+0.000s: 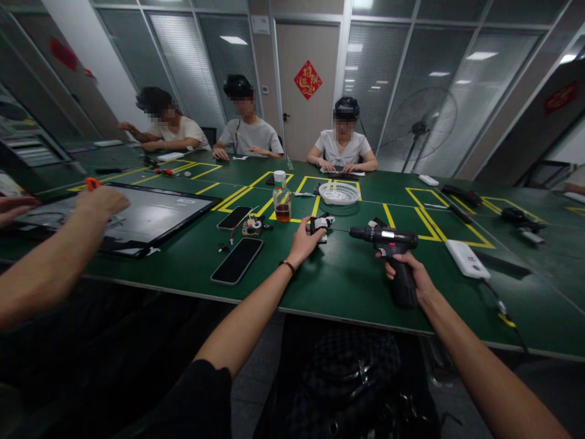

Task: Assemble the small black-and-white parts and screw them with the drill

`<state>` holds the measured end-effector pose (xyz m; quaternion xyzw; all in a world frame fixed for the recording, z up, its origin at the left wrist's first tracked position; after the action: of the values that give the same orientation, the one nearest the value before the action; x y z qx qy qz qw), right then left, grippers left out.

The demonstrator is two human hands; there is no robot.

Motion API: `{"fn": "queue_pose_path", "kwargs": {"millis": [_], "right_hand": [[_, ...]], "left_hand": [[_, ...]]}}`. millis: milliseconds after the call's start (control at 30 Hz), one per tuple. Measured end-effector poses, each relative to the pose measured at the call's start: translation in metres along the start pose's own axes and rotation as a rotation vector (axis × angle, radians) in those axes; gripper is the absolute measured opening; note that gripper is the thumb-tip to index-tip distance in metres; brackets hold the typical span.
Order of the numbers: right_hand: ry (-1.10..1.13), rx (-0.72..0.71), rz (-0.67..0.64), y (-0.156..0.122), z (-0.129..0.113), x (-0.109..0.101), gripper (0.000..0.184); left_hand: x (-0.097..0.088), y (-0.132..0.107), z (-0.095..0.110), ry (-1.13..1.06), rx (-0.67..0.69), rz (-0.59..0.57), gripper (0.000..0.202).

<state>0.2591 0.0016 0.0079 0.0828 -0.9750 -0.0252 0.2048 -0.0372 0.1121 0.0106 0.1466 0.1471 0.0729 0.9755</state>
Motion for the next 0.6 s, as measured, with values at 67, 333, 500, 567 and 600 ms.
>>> {"fn": "queue_pose_path", "kwargs": {"millis": [67, 333, 500, 567, 600], "right_hand": [[-0.005, -0.001, 0.002, 0.000, -0.001, 0.002, 0.026], [-0.044, -0.003, 0.001, -0.001, -0.004, 0.011, 0.043], [-0.038, 0.012, -0.027, 0.000, 0.000, 0.009, 0.039], [-0.024, 0.022, -0.026, -0.001, 0.002, 0.008, 0.037], [-0.019, 0.034, -0.029, -0.001, 0.003, 0.008, 0.038]], "left_hand": [[0.000, -0.001, 0.002, 0.019, 0.009, 0.004, 0.060], [-0.009, -0.010, 0.029, 0.235, 0.133, 0.063, 0.064], [-0.009, -0.009, 0.024, 0.221, 0.109, 0.050, 0.063], [-0.007, -0.008, 0.021, 0.192, 0.095, 0.036, 0.061], [-0.007, -0.008, 0.019, 0.185, 0.086, 0.029, 0.061]]}}
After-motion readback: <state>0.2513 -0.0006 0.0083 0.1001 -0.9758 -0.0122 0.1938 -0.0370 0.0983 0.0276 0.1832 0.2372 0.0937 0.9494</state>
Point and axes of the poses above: each hand's wrist, its own y-axis towards the middle knuckle, its own x-axis out of the palm, z = x × y, the point moved 9 cm from there along y, towards the middle knuckle, and after that the axes turned 4 degrees about -y, right-handed, at the moved point
